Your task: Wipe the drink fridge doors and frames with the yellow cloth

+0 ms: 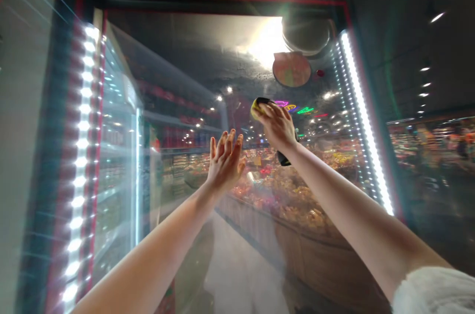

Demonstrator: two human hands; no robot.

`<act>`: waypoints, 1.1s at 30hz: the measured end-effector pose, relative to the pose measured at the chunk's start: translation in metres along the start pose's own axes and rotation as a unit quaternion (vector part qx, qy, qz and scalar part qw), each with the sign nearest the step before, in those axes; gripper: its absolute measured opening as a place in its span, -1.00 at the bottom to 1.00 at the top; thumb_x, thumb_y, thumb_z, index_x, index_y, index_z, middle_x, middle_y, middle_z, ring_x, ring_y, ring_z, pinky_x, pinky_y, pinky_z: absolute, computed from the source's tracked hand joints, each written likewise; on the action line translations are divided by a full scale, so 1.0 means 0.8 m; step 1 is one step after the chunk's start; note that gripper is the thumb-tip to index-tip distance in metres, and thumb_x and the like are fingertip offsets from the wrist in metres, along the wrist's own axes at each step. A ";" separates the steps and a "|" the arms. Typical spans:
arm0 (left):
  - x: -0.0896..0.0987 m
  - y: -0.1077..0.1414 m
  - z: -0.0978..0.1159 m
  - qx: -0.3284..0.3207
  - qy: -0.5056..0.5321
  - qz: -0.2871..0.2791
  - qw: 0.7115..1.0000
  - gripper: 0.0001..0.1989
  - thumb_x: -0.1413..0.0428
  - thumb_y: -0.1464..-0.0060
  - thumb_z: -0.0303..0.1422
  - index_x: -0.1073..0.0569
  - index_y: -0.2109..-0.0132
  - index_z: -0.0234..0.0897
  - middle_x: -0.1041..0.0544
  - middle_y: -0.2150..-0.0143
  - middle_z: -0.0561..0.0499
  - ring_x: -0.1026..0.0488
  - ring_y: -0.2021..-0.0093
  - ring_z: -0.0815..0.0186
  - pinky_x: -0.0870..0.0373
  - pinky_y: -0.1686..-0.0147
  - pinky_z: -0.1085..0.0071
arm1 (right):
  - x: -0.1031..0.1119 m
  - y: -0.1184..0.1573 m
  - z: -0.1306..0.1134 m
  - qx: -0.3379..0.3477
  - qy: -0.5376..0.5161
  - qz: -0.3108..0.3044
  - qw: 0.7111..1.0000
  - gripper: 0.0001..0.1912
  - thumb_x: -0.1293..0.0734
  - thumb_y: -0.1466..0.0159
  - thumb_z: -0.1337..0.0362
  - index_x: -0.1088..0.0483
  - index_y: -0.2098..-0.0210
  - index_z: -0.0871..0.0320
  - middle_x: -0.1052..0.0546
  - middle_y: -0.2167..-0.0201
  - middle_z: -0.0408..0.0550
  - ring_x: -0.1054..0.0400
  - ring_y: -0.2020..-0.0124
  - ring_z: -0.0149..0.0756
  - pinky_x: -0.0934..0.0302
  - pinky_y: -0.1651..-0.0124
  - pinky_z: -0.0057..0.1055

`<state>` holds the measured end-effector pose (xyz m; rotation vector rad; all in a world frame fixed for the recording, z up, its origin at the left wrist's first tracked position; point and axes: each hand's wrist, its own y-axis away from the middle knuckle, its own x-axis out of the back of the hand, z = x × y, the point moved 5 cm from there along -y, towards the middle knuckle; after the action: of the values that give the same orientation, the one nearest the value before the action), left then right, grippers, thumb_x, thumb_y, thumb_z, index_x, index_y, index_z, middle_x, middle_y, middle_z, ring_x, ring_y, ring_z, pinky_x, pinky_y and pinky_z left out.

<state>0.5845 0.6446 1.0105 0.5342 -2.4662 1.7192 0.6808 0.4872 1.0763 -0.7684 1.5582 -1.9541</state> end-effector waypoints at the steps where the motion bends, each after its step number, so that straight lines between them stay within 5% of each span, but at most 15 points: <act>1: 0.000 0.001 -0.002 -0.002 0.000 0.003 1.000 -0.32 -0.08 -0.25 -0.33 -0.09 -0.45 -0.22 -0.08 -0.52 -0.26 0.02 -0.52 -0.11 0.14 -0.44 -0.25 | -0.001 -0.013 0.017 -0.040 0.001 0.030 0.999 -0.39 -0.12 -0.39 0.40 -0.21 -0.38 -0.15 -0.32 -0.38 -0.11 -0.07 -0.41 -0.04 0.00 -0.38 0.09; 4: 0.006 0.007 -0.015 0.012 -0.007 0.005 1.000 -0.32 -0.09 -0.25 -0.33 -0.09 -0.45 -0.20 -0.07 -0.52 -0.25 0.02 -0.52 -0.09 0.12 -0.44 -0.24 | -0.011 -0.047 0.053 -0.140 -0.001 0.102 0.985 -0.42 -0.14 -0.39 0.35 -0.25 -0.37 -0.08 -0.33 -0.37 0.01 -0.07 -0.40 0.10 -0.02 -0.32 0.24; 6: 0.011 0.012 -0.024 0.029 -0.016 -0.003 0.999 -0.34 -0.08 -0.25 -0.32 -0.11 -0.44 -0.22 -0.09 -0.51 -0.27 0.01 -0.51 -0.10 0.10 -0.43 -0.25 | -0.020 -0.066 0.045 -0.138 -0.005 0.106 0.985 -0.42 -0.14 -0.39 0.34 -0.23 -0.38 -0.05 -0.30 -0.39 0.03 -0.05 -0.41 0.11 0.05 -0.34 0.30; 12: 0.017 0.025 -0.029 0.064 -0.018 -0.009 0.998 -0.32 -0.05 -0.26 -0.34 -0.08 -0.45 -0.33 -0.07 -0.52 -0.29 0.01 -0.51 -0.08 0.09 -0.45 -0.18 | -0.024 -0.066 -0.066 0.068 -0.041 -0.013 0.997 -0.31 -0.07 -0.41 0.46 0.06 -0.50 0.06 -0.25 -0.43 -0.04 0.03 -0.48 -0.15 0.18 -0.48 0.09; 15: 0.011 0.026 -0.027 0.080 -0.002 -0.003 0.997 -0.29 -0.06 -0.24 -0.33 -0.05 -0.46 -0.32 -0.08 -0.51 -0.29 0.01 -0.51 -0.08 0.12 -0.46 -0.18 | -0.020 -0.034 -0.091 0.189 -0.055 -0.064 0.978 -0.35 -0.10 -0.43 0.45 -0.08 -0.45 -0.07 -0.31 -0.40 -0.17 -0.04 -0.45 -0.26 0.12 -0.49 -0.06; 18: 0.005 0.019 -0.023 0.091 0.013 0.010 0.996 -0.28 -0.05 -0.25 -0.32 -0.03 -0.47 -0.31 -0.07 -0.51 -0.33 0.03 -0.51 -0.11 0.17 -0.44 -0.27 | -0.012 -0.010 -0.055 0.210 -0.037 -0.059 0.975 -0.42 -0.15 -0.44 0.40 -0.22 -0.38 -0.18 -0.32 -0.39 -0.25 -0.06 -0.44 -0.23 0.01 -0.45 -0.10; 22: 0.003 0.007 -0.016 0.104 0.035 0.025 0.994 -0.26 -0.04 -0.24 -0.32 0.01 -0.48 -0.27 -0.03 -0.52 -0.31 0.09 -0.52 -0.16 0.24 -0.41 -0.37 | 0.007 0.025 0.050 0.002 0.009 0.023 1.000 -0.42 -0.16 -0.40 0.42 -0.29 -0.35 -0.12 -0.32 -0.39 -0.16 -0.06 -0.44 -0.10 -0.08 -0.40 -0.02; 25: 0.001 0.003 -0.006 0.101 0.044 0.004 0.994 -0.27 -0.06 -0.21 -0.35 -0.03 -0.48 -0.23 0.00 -0.54 -0.28 0.09 -0.52 -0.17 0.26 -0.42 -0.35 | 0.015 0.079 0.086 -0.118 0.034 0.060 0.991 -0.38 -0.17 -0.36 0.44 -0.29 -0.36 -0.09 -0.34 -0.38 -0.05 -0.10 -0.41 0.01 -0.13 -0.36 0.12; 29: -0.009 -0.009 0.017 0.080 0.055 -0.018 0.995 -0.28 -0.07 -0.21 -0.34 -0.07 -0.47 -0.27 0.01 -0.54 -0.28 0.16 -0.53 -0.19 0.34 -0.42 -0.34 | 0.010 0.111 0.050 -0.014 0.037 -0.004 0.999 -0.36 -0.20 -0.35 0.44 -0.26 -0.37 -0.11 -0.31 -0.40 -0.09 -0.09 -0.42 -0.04 -0.10 -0.39 0.03; 33: -0.021 -0.026 0.040 0.079 0.075 0.002 0.994 -0.22 -0.11 -0.19 -0.33 -0.02 -0.48 -0.27 0.02 -0.54 -0.30 0.19 -0.54 -0.21 0.38 -0.41 -0.38 | 0.014 0.077 0.058 0.033 0.039 -0.036 0.998 -0.37 -0.17 -0.38 0.43 -0.23 -0.38 -0.15 -0.27 -0.42 -0.22 -0.05 -0.45 -0.16 -0.07 -0.43 -0.07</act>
<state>0.6108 0.6127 1.0130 0.3950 -2.2452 1.8914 0.7090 0.4350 1.0256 -0.7393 1.5223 -2.0994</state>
